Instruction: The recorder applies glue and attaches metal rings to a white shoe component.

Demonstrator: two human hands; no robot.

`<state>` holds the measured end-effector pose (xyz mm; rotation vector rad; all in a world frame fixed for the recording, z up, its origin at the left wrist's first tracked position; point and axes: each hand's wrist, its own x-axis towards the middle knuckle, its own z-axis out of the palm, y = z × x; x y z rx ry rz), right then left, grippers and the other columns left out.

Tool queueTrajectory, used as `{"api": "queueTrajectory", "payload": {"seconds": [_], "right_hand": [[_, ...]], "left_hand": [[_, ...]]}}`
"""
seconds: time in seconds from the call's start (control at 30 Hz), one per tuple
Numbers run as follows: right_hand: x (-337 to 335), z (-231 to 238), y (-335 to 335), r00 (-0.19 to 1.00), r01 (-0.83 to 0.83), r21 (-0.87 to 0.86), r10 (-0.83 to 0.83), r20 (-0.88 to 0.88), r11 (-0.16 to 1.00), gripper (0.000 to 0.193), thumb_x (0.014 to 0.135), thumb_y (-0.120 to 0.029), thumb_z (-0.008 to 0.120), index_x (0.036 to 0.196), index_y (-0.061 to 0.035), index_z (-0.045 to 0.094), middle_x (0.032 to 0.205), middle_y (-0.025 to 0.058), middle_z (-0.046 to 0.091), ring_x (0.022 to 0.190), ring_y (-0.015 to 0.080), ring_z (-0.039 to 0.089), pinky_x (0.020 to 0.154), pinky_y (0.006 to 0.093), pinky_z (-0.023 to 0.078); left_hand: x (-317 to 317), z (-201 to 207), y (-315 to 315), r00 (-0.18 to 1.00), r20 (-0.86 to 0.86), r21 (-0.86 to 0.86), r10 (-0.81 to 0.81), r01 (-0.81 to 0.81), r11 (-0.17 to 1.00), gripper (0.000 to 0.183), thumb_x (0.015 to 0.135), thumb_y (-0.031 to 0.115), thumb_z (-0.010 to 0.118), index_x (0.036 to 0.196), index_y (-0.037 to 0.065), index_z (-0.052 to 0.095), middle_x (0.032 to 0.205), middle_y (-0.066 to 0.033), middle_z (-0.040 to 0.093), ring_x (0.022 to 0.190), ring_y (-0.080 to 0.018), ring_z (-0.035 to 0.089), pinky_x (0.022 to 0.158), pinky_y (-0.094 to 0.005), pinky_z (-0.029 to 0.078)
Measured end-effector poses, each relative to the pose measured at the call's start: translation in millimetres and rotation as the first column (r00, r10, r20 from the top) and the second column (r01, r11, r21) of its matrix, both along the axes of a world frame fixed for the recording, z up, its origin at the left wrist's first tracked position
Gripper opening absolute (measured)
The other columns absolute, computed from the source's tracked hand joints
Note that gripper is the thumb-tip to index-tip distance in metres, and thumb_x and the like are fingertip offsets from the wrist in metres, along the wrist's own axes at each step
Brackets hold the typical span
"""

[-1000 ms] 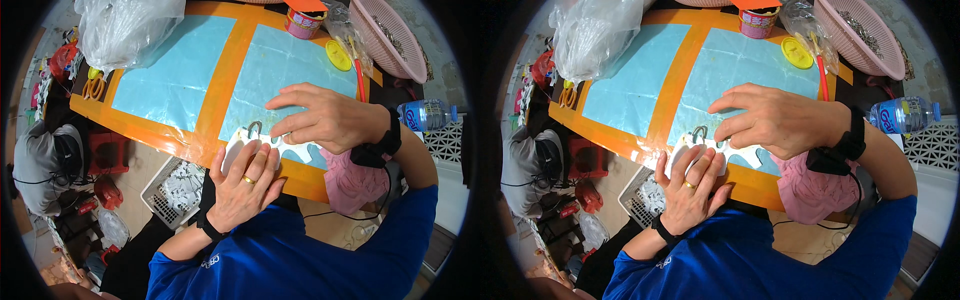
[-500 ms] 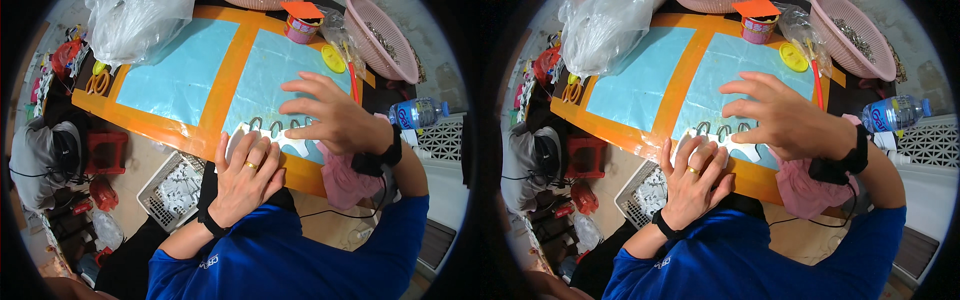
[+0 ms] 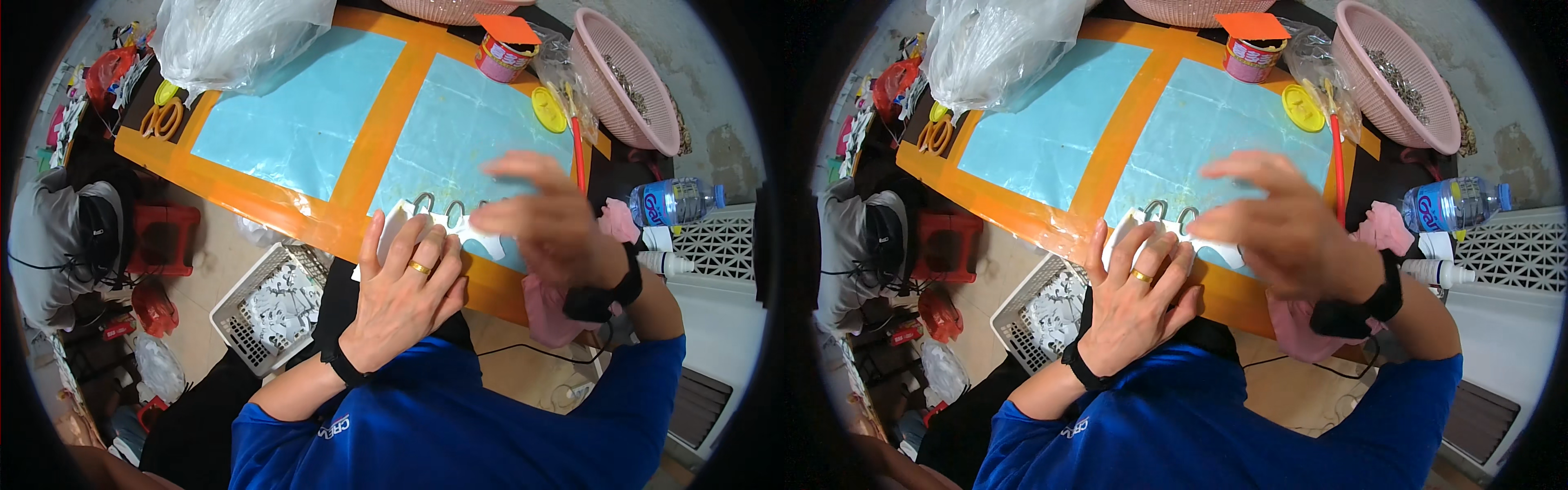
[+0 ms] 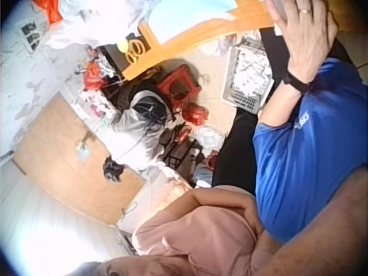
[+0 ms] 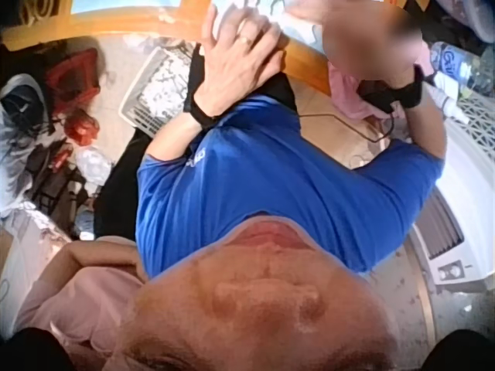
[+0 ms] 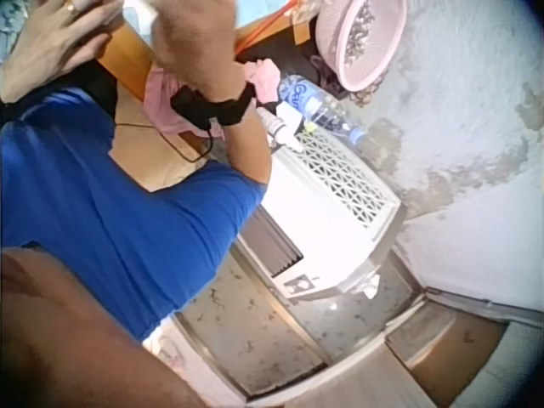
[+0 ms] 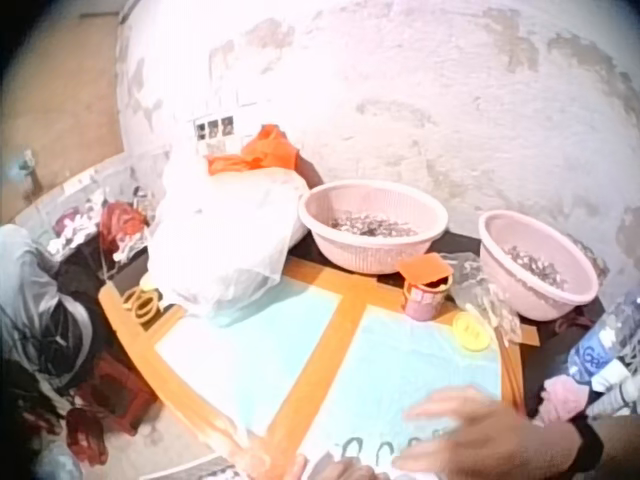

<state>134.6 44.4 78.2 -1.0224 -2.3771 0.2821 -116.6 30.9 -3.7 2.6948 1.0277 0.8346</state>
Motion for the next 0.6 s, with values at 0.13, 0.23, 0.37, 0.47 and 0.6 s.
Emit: {"api": "queueTrajectory", "payload": {"seconds": [0.13,0.23,0.37,0.47,0.6], "right_hand": [[-5.8,-17.0,-7.8,0.991,0.003,0.024,-0.006,0.137,1.000,0.053,0.072,0.007,0.064,0.122,-0.0097,0.072,0.114,0.0040,0.077,0.133,0.0373,0.061,0.112,0.0569,0.048],[-2.7,-15.3,-8.2,0.993,0.077,-0.058,-0.071,0.093,0.995,0.049,0.076,0.008,0.066,0.120,-0.0109,0.074,0.111,0.0051,0.076,0.132,0.0392,0.061,0.112,0.0543,0.048],[4.1,-14.9,9.9,0.971,0.143,-0.192,-0.174,-0.161,0.971,0.036,0.084,0.008,0.069,0.113,-0.0110,0.077,0.105,0.0055,0.075,0.125,0.0398,0.061,0.109,0.0484,0.049],[-3.1,-21.0,27.4,0.981,0.134,-0.130,-0.151,-0.125,0.982,0.017,0.086,0.002,0.077,0.099,-0.0082,0.080,0.097,0.0040,0.072,0.115,0.0337,0.062,0.102,0.0431,0.051],[-8.1,-38.9,35.9,0.991,0.078,-0.148,-0.093,-0.096,0.986,0.010,0.084,-0.003,0.080,0.094,-0.0075,0.081,0.093,0.0033,0.069,0.110,0.0301,0.062,0.099,0.0407,0.051]], "left_hand": [[0.2,2.2,-2.0,1.000,0.005,0.006,0.002,-0.002,1.000,0.047,0.087,0.037,0.079,0.127,0.012,0.070,0.131,-0.0067,0.065,0.136,-0.0289,0.058,0.126,-0.0648,0.026],[-0.8,2.3,-2.6,1.000,-0.005,0.007,0.003,-0.003,1.000,0.048,0.087,0.038,0.079,0.126,0.011,0.070,0.133,-0.0074,0.064,0.137,-0.0278,0.058,0.125,-0.0641,0.028],[-0.6,-1.0,-5.8,0.999,-0.035,-0.025,0.015,-0.015,1.000,0.059,0.083,0.040,0.083,0.134,0.013,0.069,0.138,-0.0069,0.064,0.140,-0.0316,0.054,0.127,-0.0676,0.022],[2.2,-5.0,-7.1,0.999,-0.029,-0.010,0.017,-0.017,1.000,0.062,0.081,0.040,0.084,0.135,0.013,0.068,0.139,-0.0065,0.063,0.141,-0.0311,0.053,0.127,-0.0677,0.022],[1.9,-8.4,-8.6,0.999,-0.026,-0.011,0.034,-0.034,0.999,0.067,0.080,0.041,0.085,0.139,0.015,0.067,0.142,-0.0057,0.062,0.143,-0.0302,0.051,0.127,-0.0680,0.020]]}}
